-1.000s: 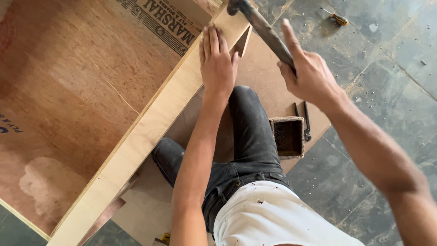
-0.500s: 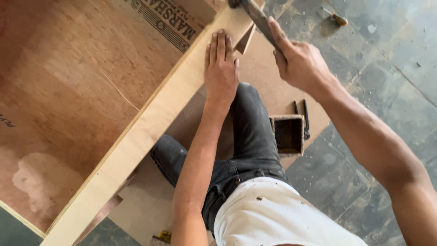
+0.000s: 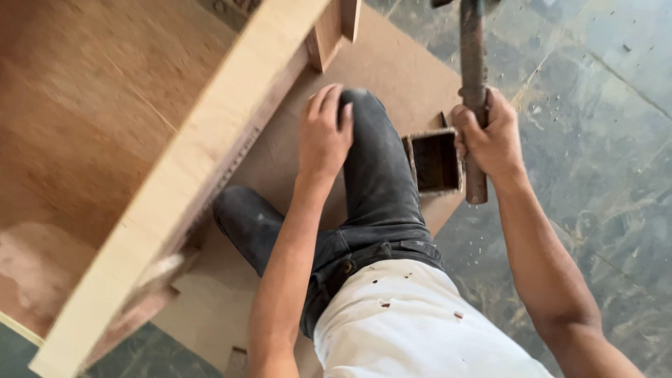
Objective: The person applies adhesive along the edges of wooden boards and then uses a hammer to secure pieces of plywood to a wooden frame, gradually assembling a cabinet.
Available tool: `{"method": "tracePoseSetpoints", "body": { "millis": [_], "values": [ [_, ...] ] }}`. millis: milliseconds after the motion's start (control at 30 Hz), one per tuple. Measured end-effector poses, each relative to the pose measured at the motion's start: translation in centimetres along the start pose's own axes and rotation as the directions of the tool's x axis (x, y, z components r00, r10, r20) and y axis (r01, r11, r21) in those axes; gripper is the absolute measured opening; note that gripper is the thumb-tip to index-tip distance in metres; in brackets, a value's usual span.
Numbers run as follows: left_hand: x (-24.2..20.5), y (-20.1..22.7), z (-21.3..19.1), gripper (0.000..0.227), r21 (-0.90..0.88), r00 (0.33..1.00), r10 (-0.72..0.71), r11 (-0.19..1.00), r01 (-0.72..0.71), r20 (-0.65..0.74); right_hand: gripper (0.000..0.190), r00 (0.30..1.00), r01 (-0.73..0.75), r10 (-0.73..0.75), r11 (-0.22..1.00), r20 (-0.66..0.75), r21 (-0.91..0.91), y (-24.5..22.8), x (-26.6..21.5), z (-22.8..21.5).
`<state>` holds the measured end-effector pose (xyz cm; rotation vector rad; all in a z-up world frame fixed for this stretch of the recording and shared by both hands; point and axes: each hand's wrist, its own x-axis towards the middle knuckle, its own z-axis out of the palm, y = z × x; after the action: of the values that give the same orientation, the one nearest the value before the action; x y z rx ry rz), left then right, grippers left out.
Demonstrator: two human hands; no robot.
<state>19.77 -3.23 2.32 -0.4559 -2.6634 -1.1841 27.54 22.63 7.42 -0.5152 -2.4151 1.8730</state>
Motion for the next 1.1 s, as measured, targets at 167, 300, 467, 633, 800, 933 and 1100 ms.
{"method": "tracePoseSetpoints", "body": {
  "millis": [167,300,467,633,800,933,1100],
  "values": [
    [-2.4,4.2,12.0,0.019,-0.266,0.988,0.008,0.963,0.034,0.156,0.023,0.993,-0.07,0.074,0.997,-0.093,0.041,4.0,-4.1,-2.9],
    [-6.9,6.0,25.4,0.013,-0.137,0.878,-0.074,0.978,0.156,0.474,0.023,0.962,-0.17,0.181,0.983,-0.203,0.069,7.6,-6.6,-4.5],
    [-14.7,2.1,36.6,0.024,0.515,0.735,-0.309,0.855,-0.065,0.604,0.025,0.879,-0.354,0.355,0.933,-0.317,0.064,11.4,-10.8,-6.0],
    [-17.0,-0.9,42.1,0.019,0.525,0.66,-0.274,0.823,-0.216,0.7,0.024,0.842,-0.402,0.428,0.904,-0.328,0.147,14.0,-13.7,-6.2],
    [-17.8,-1.9,41.8,0.017,0.474,0.647,-0.202,0.835,-0.278,0.735,0.026,0.826,-0.423,0.461,0.887,-0.322,0.184,14.1,-14.1,-5.7],
    [-17.3,-1.8,40.3,0.02,0.474,0.731,-0.149,0.841,-0.261,0.666,0.027,0.835,-0.42,0.439,0.898,-0.333,0.131,12.3,-14.1,-5.2],
    [-12.6,2.6,34.2,0.016,0.094,0.805,-0.292,0.954,0.286,0.516,0.026,0.914,-0.276,0.28,0.96,-0.293,0.055,9.2,-14.6,-4.0]
  ]
}}
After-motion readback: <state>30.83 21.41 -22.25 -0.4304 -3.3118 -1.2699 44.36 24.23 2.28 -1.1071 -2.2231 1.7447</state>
